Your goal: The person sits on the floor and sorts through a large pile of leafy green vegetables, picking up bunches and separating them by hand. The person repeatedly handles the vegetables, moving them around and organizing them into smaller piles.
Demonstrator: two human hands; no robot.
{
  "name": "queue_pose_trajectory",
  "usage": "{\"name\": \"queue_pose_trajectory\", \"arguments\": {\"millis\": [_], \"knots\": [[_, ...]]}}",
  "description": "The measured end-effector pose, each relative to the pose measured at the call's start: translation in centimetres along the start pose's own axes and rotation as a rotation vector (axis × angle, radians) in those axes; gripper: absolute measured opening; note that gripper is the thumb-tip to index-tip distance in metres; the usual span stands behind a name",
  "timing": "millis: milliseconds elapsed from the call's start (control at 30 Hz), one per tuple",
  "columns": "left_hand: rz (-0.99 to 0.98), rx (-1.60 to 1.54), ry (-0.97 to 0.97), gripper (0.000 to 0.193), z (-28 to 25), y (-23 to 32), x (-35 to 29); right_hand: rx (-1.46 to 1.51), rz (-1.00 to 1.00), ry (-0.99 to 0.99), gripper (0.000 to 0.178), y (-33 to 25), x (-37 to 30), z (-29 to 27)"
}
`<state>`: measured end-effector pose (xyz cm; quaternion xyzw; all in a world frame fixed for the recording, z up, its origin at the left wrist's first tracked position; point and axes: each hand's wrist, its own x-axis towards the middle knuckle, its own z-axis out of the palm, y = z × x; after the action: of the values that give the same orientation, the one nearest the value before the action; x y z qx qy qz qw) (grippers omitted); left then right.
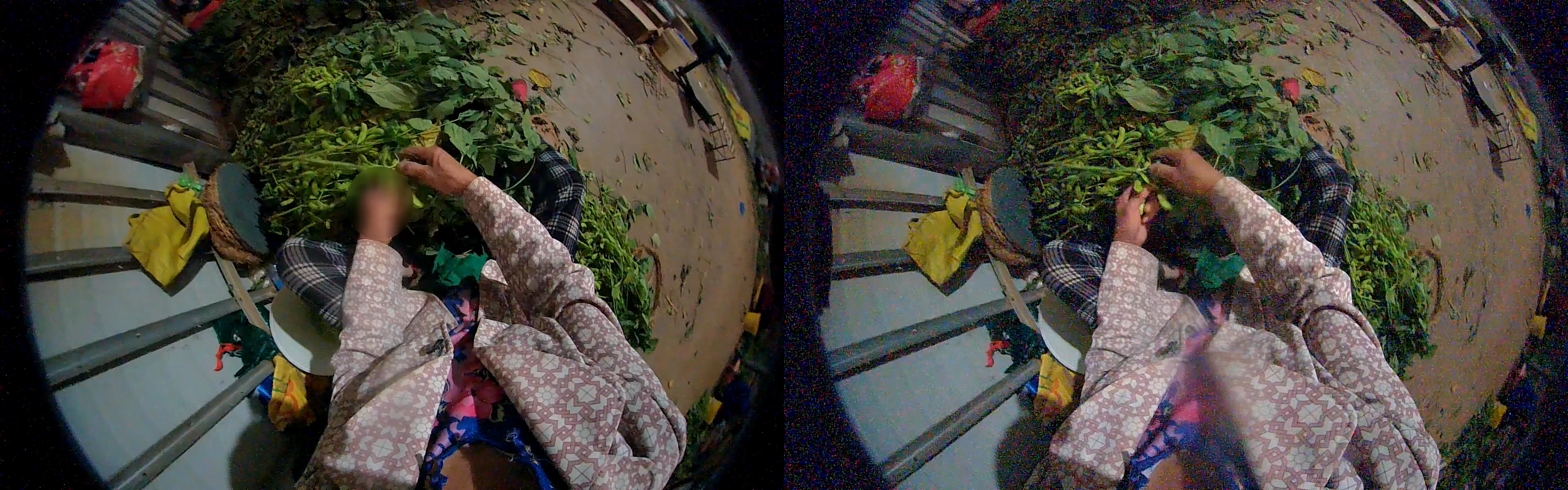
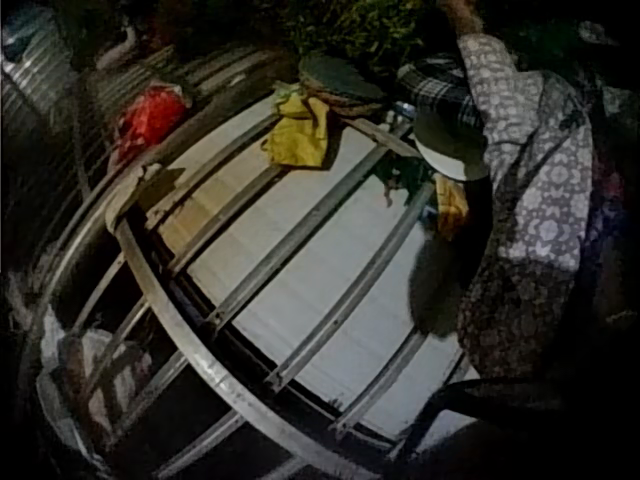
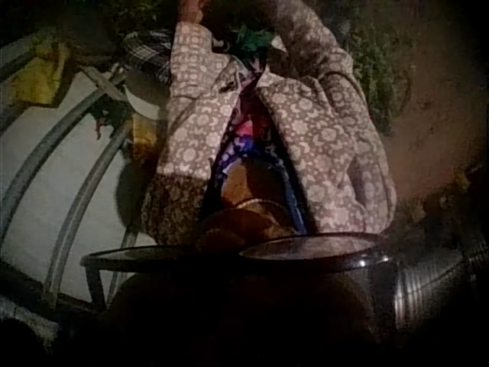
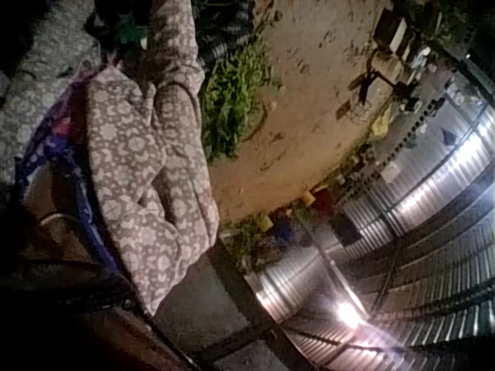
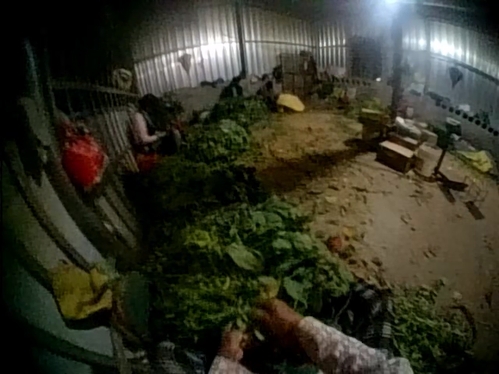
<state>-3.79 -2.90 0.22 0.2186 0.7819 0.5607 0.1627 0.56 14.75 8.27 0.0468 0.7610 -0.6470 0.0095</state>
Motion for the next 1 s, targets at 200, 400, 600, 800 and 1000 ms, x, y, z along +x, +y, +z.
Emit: {"name": "queue_pose_trajectory", "arguments": {"millis": [200,400,600,800,1000], "knots": [[0.004,-0.185,-0.048,0.008,-0.7,-2.3,1.3,0.204,-0.043,-0.066,0.043,4.2,2.2,0.9],[-0.172,-0.099,0.092,0.012,0.9,-4.0,-1.1,0.004,0.111,0.204,0.053,8.6,0.6,3.2],[-0.142,0.292,0.059,0.031,0.7,-2.4,-1.2,-0.003,0.004,0.248,0.037,6.0,-1.9,3.6],[-0.206,0.032,0.064,0.028,0.0,-4.4,-2.2,-0.379,-0.264,0.202,0.027,1.9,-4.1,4.0],[-0.258,-0.21,-0.007,0.019,-0.7,-0.3,-2.4,-0.415,-0.138,0.192,0.024,3.6,-3.8,5.0]]}}
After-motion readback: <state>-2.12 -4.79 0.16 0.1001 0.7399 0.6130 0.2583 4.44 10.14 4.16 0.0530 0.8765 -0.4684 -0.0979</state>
